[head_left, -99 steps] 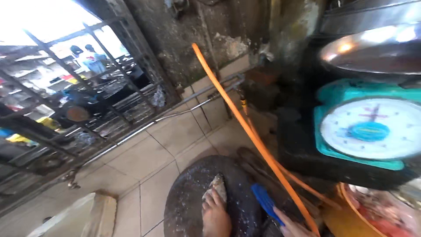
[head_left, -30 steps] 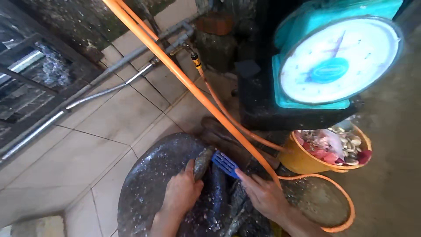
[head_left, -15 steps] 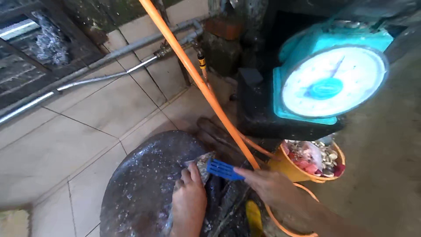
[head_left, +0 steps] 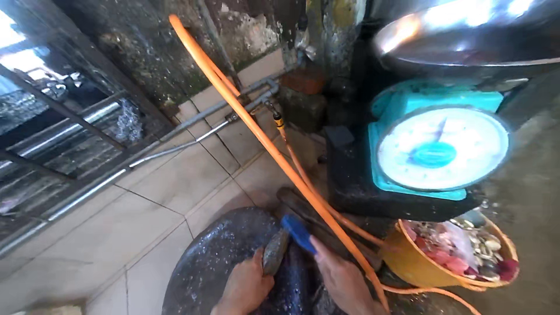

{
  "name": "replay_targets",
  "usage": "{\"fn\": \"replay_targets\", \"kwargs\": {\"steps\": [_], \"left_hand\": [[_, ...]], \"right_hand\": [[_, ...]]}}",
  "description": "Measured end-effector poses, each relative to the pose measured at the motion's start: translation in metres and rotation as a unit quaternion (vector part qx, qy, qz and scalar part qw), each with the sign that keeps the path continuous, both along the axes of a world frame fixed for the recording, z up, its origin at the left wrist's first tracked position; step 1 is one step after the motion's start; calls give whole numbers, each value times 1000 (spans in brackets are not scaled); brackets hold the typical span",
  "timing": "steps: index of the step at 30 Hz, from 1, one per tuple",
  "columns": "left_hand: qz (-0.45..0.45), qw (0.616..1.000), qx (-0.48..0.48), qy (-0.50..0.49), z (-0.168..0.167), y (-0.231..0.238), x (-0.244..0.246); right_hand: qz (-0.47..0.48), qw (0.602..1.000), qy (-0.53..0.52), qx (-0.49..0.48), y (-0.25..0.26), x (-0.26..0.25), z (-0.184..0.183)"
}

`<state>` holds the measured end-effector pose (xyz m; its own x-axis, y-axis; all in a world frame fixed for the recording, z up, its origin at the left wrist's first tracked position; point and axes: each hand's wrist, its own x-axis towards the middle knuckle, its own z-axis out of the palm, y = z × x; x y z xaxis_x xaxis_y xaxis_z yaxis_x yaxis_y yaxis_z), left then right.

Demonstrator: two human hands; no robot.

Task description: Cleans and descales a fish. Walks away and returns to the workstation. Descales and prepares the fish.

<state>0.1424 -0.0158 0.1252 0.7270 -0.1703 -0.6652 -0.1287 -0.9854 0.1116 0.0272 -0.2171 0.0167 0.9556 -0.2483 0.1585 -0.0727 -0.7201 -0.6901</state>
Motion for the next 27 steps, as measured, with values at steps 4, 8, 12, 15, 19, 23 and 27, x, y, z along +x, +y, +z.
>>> {"fn": "replay_targets", "kwargs": {"steps": [4,8,12,15,19,23,27], "left_hand": [[0,1000,6,14,3,-2,9],[14,1000,4,14,2,-3,8],[14,1000,6,11,-2,-3,9],[29,998,-35,43,-4,10,16],[77,965,-243,63,-9,48,46],[62,973,-223,6,-20,43,59],[72,992,-93,-45,-34,22,55]], "right_hand": [[35,994,-99,-44,-1,0,-1],[-24,997,-55,-43,-9,14,-18],[23,999,-32,-28,-9,8,-1],[22,965,253,72,-33,24,21],[61,983,124,125,-20,17,38],[101,965,241,-1,-24,38,43],[137,967,212,-27,-22,52,71]]}}
